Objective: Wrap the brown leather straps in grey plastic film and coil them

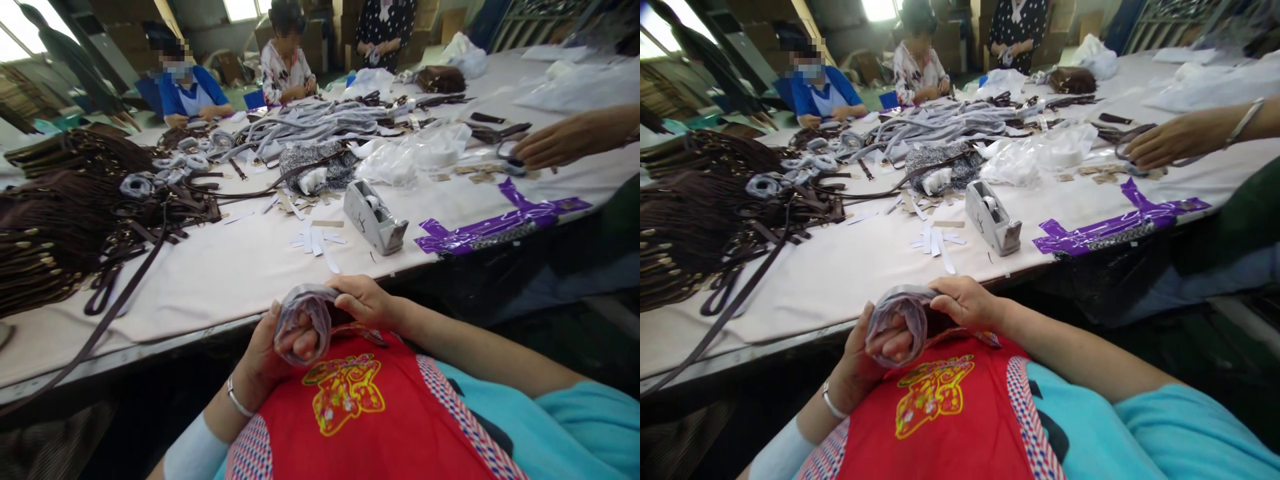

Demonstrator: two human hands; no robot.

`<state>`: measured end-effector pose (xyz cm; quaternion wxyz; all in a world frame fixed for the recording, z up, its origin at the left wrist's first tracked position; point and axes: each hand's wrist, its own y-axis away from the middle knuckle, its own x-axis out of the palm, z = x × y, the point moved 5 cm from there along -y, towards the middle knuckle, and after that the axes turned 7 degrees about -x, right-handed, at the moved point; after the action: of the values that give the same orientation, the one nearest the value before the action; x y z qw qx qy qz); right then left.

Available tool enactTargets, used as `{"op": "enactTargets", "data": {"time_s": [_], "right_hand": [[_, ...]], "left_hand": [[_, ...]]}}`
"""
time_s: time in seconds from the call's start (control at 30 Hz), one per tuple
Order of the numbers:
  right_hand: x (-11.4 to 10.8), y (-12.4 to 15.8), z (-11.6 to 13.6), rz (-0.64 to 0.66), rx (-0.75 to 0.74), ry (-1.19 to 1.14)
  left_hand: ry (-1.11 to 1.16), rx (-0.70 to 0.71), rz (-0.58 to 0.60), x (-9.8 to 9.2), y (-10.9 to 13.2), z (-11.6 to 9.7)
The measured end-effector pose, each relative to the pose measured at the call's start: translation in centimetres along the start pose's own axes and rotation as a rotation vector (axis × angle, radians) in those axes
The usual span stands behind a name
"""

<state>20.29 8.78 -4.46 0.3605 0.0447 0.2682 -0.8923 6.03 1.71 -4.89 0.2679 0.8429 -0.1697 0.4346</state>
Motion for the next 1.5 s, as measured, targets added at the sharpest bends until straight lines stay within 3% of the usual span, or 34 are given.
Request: {"op": "enactTargets", "data": {"time_s": [0.13, 0.23, 0.37, 0.53, 0.6, 0.73, 0.83, 0.97, 1.07, 1.2, 1.5], "right_hand": [[3.2, -0.1, -1.2, -0.137, 0.183, -0.270], [4.4, -0.6, -1.1, -0.181, 0.207, -0.398], [4.4, -1.1, -0.9, -0.184, 0.210, -0.246], [4.5, -0.1, -3.0, -0.336, 0.351, -0.106], [4.6, 0.4, -3.5, -0.340, 0.364, -0.032], [3.3, 0.7, -3.3, -0.209, 0.282, 0.222], [2.0, 0.4, -2.3, 0.058, 0.112, 0.595], [2.6, 0.7, -1.6, 0.525, -0.135, 0.935], [3.9, 1.1, -1.2, 0.709, -0.231, 0.959], [4.9, 1.7, -1.4, 0.748, -0.258, 0.854], [5.9, 3.1, -3.0, 0.759, -0.246, 0.712]], "left_hand": [[0.122, 0.103, -0.063, -0.4, -1.3, -0.9], [0.156, 0.204, -0.128, -1.0, -2.5, -1.2], [0.180, 0.261, -0.187, -2.0, -3.3, -0.7], [0.176, 0.233, -0.236, -3.3, -3.9, 0.6], [0.113, 0.232, -0.257, -3.7, -4.0, 1.0], [-0.068, 0.242, -0.278, -4.6, -3.6, 0.7], [-0.272, 0.184, -0.224, -5.1, -3.0, -0.3], [-0.750, -0.119, -0.069, -4.8, -2.3, -0.5], [-1.142, -0.280, -0.052, -4.4, -1.8, 0.0], [-1.437, -0.243, -0.074, -3.7, -1.0, 0.6], [-1.156, -0.268, -0.032, -4.6, 0.2, 2.1]]}}
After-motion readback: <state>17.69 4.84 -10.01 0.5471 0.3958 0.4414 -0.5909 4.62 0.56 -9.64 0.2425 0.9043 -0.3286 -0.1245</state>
